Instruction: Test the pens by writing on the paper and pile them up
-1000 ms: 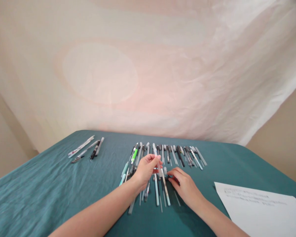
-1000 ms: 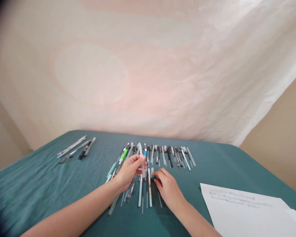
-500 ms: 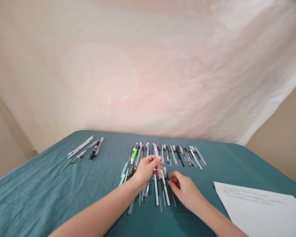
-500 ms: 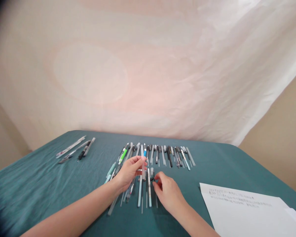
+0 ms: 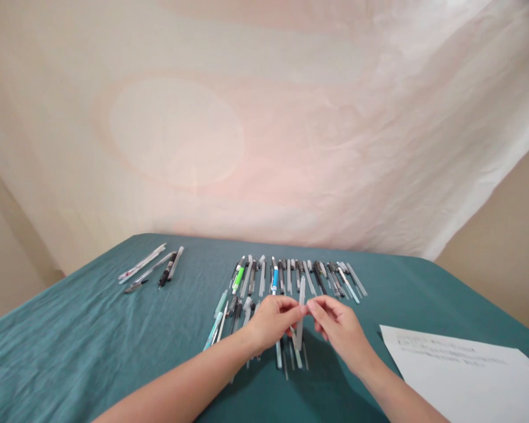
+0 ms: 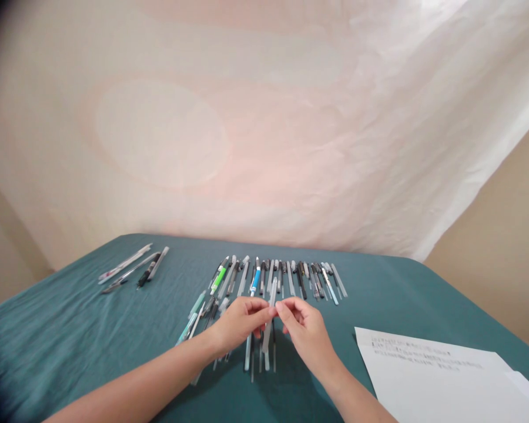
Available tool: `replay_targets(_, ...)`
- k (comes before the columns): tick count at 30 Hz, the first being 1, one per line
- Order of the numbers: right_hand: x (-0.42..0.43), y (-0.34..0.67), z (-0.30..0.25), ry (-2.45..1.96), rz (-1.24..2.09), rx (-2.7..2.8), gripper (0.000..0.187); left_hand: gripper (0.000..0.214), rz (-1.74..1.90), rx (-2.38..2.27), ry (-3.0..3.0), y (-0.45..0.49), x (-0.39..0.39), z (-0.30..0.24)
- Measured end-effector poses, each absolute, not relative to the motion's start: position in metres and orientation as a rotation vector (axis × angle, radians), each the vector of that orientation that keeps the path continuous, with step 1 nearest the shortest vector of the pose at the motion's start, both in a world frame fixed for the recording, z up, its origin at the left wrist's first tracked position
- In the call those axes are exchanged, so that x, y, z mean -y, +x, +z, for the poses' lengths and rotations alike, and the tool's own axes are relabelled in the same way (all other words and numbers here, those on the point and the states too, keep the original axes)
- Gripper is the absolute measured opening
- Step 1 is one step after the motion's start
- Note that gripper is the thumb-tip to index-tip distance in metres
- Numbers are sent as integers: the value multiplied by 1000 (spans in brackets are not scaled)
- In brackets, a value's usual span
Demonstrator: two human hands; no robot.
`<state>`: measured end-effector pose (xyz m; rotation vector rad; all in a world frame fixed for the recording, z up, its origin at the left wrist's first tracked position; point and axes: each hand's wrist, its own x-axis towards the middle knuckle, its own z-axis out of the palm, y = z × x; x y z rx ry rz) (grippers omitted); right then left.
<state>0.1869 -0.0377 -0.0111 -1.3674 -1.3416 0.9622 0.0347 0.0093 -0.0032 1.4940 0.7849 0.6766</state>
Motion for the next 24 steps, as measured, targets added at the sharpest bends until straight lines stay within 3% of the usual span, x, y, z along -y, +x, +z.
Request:
replay_targets(10,28,198,-15,-1465,1053,1290,37,43,594,-809,1589,32,-15,-1)
replay_targets(16,14,216,-41,-1732,749,1532,38,47,760,-1098,1821,4,-64,11)
replay_targets(24,19,204,-40,-1948,435,1753,35,26,835,-1698,2089,-87,-136,6)
